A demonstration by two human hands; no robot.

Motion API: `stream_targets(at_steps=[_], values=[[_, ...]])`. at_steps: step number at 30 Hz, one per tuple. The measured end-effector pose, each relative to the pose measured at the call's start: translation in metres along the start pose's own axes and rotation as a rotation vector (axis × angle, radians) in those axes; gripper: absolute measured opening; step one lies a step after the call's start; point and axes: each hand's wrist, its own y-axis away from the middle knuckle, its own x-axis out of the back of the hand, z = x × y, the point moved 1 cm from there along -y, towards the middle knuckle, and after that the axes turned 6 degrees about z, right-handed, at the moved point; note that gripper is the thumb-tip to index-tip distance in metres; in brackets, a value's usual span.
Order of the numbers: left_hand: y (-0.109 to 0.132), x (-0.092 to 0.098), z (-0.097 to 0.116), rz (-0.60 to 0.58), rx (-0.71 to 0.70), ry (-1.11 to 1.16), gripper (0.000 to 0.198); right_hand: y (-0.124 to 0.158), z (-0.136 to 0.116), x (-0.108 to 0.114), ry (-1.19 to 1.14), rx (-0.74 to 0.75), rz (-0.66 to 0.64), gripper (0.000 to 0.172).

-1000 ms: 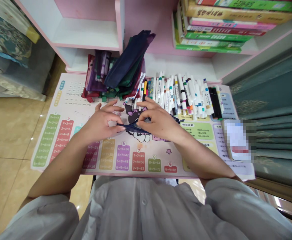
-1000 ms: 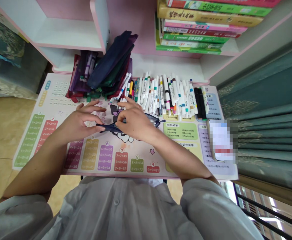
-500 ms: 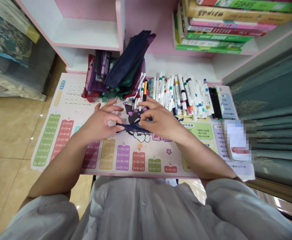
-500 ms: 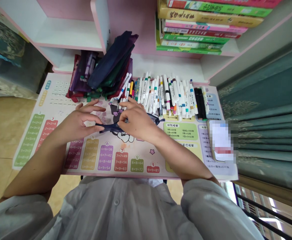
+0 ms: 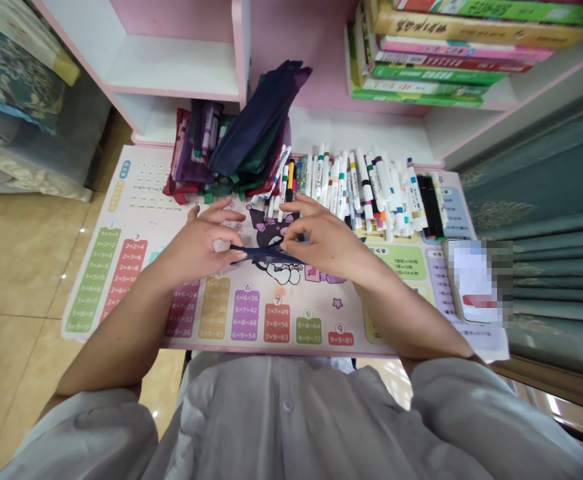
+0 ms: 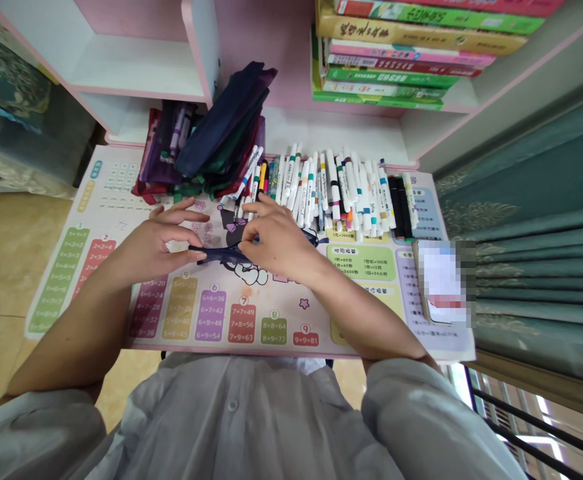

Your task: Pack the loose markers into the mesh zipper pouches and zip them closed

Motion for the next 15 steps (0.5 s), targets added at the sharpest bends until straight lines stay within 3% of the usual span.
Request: stream_targets(at_steps=[15], values=[[0.0,-0.001,-0.0009,0.011,-0.001,0.012,0.012,0.0003,0.0005,0.0028,0.01,-0.025,-0.016,0.018]])
